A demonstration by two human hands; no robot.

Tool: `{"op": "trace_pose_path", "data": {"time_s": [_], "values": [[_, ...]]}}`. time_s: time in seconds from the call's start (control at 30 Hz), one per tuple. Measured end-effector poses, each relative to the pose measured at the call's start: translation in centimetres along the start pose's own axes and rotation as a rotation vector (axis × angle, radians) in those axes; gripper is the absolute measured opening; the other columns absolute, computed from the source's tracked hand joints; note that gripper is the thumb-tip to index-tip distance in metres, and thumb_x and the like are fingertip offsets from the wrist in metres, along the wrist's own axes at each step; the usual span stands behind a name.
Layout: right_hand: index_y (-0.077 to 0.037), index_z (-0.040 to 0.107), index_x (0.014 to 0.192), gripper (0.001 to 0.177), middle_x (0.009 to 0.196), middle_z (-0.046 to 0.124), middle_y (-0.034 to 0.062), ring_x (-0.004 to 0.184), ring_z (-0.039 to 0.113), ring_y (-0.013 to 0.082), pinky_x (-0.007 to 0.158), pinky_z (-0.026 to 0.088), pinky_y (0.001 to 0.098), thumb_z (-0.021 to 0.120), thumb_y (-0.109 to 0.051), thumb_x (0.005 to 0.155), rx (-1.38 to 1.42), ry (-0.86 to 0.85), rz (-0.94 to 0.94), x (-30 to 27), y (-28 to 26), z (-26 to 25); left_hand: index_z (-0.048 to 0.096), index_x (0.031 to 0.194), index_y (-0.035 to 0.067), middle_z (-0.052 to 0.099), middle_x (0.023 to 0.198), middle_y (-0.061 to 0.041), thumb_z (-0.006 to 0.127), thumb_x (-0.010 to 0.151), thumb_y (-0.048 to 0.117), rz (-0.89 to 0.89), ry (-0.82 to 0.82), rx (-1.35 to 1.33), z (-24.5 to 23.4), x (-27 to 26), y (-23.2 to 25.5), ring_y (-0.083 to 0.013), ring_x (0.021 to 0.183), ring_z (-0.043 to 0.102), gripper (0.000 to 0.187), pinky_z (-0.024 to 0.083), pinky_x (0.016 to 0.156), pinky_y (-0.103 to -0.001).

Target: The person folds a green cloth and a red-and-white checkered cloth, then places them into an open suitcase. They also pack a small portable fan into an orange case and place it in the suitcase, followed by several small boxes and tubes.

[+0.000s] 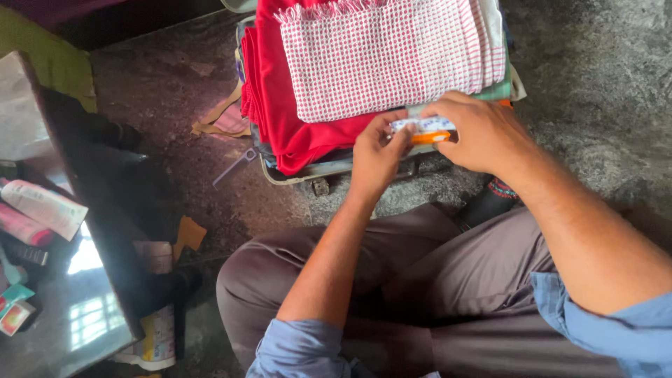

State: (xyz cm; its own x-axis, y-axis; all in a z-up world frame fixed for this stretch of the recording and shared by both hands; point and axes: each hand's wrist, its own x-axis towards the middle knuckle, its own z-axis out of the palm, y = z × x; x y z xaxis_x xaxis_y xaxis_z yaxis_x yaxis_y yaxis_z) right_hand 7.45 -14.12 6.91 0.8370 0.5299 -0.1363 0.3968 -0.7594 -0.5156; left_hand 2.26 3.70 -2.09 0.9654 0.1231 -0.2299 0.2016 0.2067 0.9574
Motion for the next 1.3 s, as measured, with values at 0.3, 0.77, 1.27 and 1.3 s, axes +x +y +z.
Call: {"op": "trace_pose_path", "data": {"time_s": [0.3, 0.77, 1.27, 1.3], "values": [[-0.019, 0.075, 0.117, 0.043, 0.111, 0.074, 0.0019, 0.104, 0.068, 0.027, 0.086, 0.054, 0.0452, 0.077, -0.017, 0.074, -0.23, 0.061, -0.024, 0.3, 0.9, 2.0, 0.059, 0.125, 0.004, 0.073, 0.086, -0.017, 0.08, 0.086, 0.033, 0.248, -0.119, 0.763, -0.5, -0.4, 0.7, -0.0363, 0.079, 0.072, 0.052, 0.056, 0.069, -0.047], [-0.017, 0.073, 0.117, 0.042, 0.109, 0.072, 0.0016, 0.109, 0.064, 0.026, 0.086, 0.051, 0.0489, 0.079, -0.017, 0.075, -0.397, 0.117, 0.019, -0.4, 1.2, 6.2, 0.059, 0.115, 0.008, 0.071, 0.098, -0.016, 0.078, 0.083, 0.031, 0.282, -0.119, 1.164, -0.1, -0.6, -1.2, -0.0381, 0.087, 0.071, 0.045, 0.057, 0.072, -0.049], [-0.014, 0.072, 0.111, 0.023, 0.105, 0.07, 0.0065, 0.096, 0.07, 0.0314, 0.076, 0.054, 0.0508, 0.072, -0.02, 0.089, -0.284, 0.064, 0.144, -0.9, 1.3, 6.8, 0.058, 0.13, -0.002, 0.067, 0.121, -0.027, 0.058, 0.093, 0.015, 0.264, -0.262, 0.949, -1.1, 0.6, -3.7, -0.0435, 0.106, 0.067, 0.04, 0.054, 0.088, -0.051], [-0.015, 0.072, 0.108, 0.018, 0.103, 0.071, 0.0056, 0.095, 0.07, 0.0315, 0.076, 0.054, 0.0509, 0.072, -0.02, 0.091, -0.275, 0.041, 0.161, -0.9, 1.4, 6.8, 0.06, 0.128, -0.001, 0.068, 0.119, -0.026, 0.057, 0.092, 0.014, 0.289, -0.248, 0.952, -1.0, 0.5, -3.5, -0.0428, 0.104, 0.068, 0.038, 0.054, 0.087, -0.051]]}}
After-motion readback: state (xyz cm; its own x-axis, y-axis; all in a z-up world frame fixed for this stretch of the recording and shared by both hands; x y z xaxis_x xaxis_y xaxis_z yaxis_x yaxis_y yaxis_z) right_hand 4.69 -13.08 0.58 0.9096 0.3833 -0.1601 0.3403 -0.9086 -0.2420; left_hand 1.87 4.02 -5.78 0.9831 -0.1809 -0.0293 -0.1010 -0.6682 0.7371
